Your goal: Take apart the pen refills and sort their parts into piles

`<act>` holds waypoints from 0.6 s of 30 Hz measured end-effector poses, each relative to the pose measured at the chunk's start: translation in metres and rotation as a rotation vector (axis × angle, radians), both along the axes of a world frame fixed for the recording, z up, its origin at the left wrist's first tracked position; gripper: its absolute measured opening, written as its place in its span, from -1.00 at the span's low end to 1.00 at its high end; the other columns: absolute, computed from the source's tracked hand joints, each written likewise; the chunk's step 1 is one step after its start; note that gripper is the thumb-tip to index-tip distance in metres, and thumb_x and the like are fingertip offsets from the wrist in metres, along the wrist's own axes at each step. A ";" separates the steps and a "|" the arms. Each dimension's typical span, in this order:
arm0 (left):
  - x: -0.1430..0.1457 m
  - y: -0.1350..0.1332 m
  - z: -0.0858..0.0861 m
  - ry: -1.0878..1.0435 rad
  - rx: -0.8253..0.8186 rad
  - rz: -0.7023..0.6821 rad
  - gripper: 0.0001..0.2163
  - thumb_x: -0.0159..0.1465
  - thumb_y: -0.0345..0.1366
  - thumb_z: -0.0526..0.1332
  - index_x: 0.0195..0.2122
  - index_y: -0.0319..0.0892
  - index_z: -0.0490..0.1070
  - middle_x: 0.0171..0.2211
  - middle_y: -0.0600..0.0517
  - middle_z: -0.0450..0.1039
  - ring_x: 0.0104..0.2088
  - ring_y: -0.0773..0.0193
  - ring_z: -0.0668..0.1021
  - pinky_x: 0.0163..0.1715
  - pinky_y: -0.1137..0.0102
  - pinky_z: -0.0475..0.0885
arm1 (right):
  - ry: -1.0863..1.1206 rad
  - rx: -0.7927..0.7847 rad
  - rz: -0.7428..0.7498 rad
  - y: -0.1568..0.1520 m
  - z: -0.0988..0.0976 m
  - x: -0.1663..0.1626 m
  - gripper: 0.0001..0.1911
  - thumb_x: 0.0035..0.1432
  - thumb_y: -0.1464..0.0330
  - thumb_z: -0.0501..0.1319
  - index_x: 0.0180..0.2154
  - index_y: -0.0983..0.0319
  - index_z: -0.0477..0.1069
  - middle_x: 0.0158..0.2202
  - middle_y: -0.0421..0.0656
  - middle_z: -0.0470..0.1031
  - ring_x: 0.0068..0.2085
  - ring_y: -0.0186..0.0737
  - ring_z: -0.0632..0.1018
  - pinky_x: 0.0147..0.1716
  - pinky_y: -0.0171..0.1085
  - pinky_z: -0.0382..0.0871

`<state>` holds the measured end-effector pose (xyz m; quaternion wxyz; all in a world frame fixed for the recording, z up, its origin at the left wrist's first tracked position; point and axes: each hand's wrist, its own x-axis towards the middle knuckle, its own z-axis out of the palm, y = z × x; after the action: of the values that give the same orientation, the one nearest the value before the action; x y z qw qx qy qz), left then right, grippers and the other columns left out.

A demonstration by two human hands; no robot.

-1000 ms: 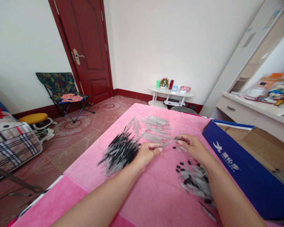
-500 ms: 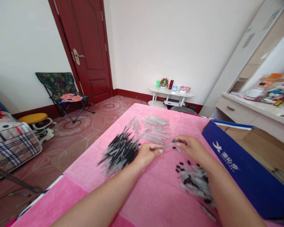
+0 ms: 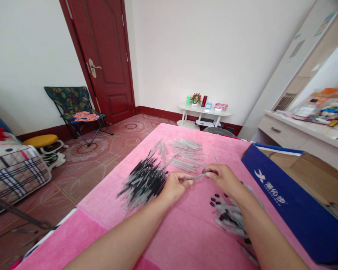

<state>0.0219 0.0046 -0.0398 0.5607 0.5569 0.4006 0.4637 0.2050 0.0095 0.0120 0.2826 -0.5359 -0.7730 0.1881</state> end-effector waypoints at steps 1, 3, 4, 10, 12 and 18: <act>0.000 0.000 -0.001 0.003 0.001 0.009 -0.79 -0.04 -0.37 0.23 -0.35 -0.28 0.53 -0.50 -0.04 0.50 -0.53 0.33 0.43 -0.48 0.45 0.30 | 0.014 -0.007 0.003 0.000 0.000 -0.002 -0.85 -0.08 0.45 0.08 -0.50 0.28 0.43 -0.48 -0.16 0.46 -0.41 -0.26 0.43 -0.37 -0.34 0.22; 0.001 -0.001 -0.001 -0.001 -0.009 0.026 -0.81 -0.05 -0.39 0.23 -0.38 -0.28 0.53 -0.50 -0.05 0.51 -0.54 0.33 0.43 -0.48 0.45 0.30 | 0.036 -0.024 0.015 -0.001 -0.001 -0.004 -0.85 -0.08 0.46 0.08 -0.52 0.29 0.42 -0.51 -0.17 0.44 -0.43 -0.27 0.42 -0.39 -0.34 0.22; 0.001 -0.002 -0.001 -0.005 -0.014 0.033 -0.82 -0.05 -0.40 0.23 -0.39 -0.29 0.53 -0.48 -0.06 0.51 -0.53 0.33 0.43 -0.48 0.45 0.30 | 0.044 -0.033 0.020 -0.001 -0.001 -0.005 -0.85 -0.09 0.46 0.08 -0.52 0.29 0.42 -0.52 -0.18 0.43 -0.43 -0.27 0.41 -0.40 -0.34 0.22; 0.002 -0.002 -0.003 0.010 -0.007 0.068 -0.83 -0.05 -0.43 0.21 -0.40 -0.31 0.52 -0.46 -0.09 0.52 -0.52 0.32 0.44 -0.48 0.44 0.31 | 0.053 -0.028 0.009 -0.002 -0.006 -0.006 -0.85 -0.07 0.47 0.07 -0.52 0.29 0.41 -0.52 -0.19 0.42 -0.42 -0.29 0.40 -0.40 -0.35 0.21; 0.003 -0.001 -0.005 0.022 0.000 0.060 -0.83 -0.04 -0.44 0.20 -0.41 -0.31 0.51 -0.47 -0.08 0.51 -0.52 0.31 0.45 -0.48 0.44 0.31 | 0.040 -0.038 0.026 -0.003 -0.006 -0.006 -0.84 -0.05 0.46 0.07 -0.50 0.29 0.41 -0.52 -0.19 0.42 -0.42 -0.28 0.40 -0.40 -0.35 0.21; 0.004 0.001 -0.009 0.043 0.059 -0.088 -0.90 -0.03 -0.36 0.22 -0.51 -0.29 0.48 -0.52 -0.03 0.48 -0.51 0.31 0.45 -0.46 0.44 0.31 | -0.234 -0.047 0.095 -0.011 0.004 -0.020 -0.86 -0.05 0.43 0.14 -0.48 0.22 0.48 -0.45 -0.17 0.47 -0.34 -0.27 0.41 -0.33 -0.34 0.19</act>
<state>0.0260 0.0060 -0.0492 0.5551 0.6000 0.3741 0.4380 0.1846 -0.0015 0.0158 0.1685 -0.5237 -0.8204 0.1556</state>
